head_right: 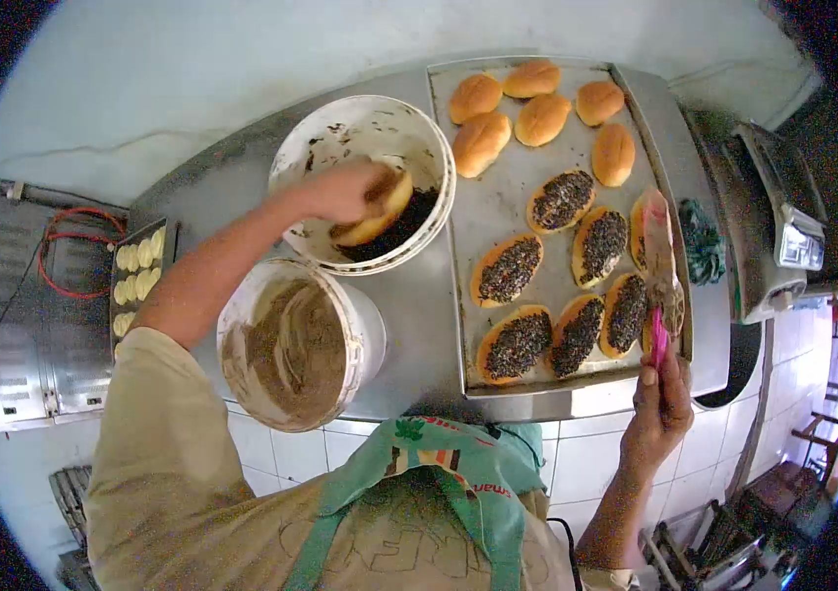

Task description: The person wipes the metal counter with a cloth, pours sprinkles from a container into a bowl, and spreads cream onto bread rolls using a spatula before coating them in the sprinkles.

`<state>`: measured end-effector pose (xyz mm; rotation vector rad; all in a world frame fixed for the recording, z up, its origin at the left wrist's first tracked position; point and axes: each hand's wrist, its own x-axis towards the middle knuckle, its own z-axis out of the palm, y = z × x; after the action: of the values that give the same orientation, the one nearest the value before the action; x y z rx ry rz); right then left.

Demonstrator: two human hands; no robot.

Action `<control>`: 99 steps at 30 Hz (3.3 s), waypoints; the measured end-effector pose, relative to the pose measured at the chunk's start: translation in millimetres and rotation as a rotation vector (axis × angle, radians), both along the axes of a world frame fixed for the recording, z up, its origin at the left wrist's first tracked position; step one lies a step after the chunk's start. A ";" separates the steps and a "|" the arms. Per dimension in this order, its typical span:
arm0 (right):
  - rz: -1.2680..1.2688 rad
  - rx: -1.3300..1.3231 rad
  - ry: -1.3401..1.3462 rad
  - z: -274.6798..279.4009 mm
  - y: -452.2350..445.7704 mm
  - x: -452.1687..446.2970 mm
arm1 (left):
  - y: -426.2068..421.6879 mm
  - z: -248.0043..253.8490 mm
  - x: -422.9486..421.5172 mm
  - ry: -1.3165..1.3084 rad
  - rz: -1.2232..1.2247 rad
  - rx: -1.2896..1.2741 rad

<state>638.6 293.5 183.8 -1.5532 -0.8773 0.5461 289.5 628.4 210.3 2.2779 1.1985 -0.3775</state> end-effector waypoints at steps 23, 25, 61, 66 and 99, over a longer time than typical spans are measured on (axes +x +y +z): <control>-0.085 0.156 0.287 -2.2 -1.6 101.1 | -75.2 59.5 110.2 -1.405 0.743 -0.850; -0.057 0.167 0.289 -4.4 8.2 123.1 | -75.3 34.1 143.6 -1.388 0.828 -0.883; 0.079 0.060 0.417 -24.4 17.9 217.7 | 84.6 -89.7 178.9 0.021 0.606 0.235; 0.216 0.006 0.441 -2.4 47.3 175.7 | 74.7 -78.5 188.6 -0.189 0.795 0.264; 0.782 0.102 -0.305 61.3 107.8 -289.3 | -292.4 52.0 -112.8 -1.372 1.129 -0.021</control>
<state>349.3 401.3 245.1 -1.1765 -1.7406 0.8045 176.7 336.0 262.2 0.9498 1.2873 1.3122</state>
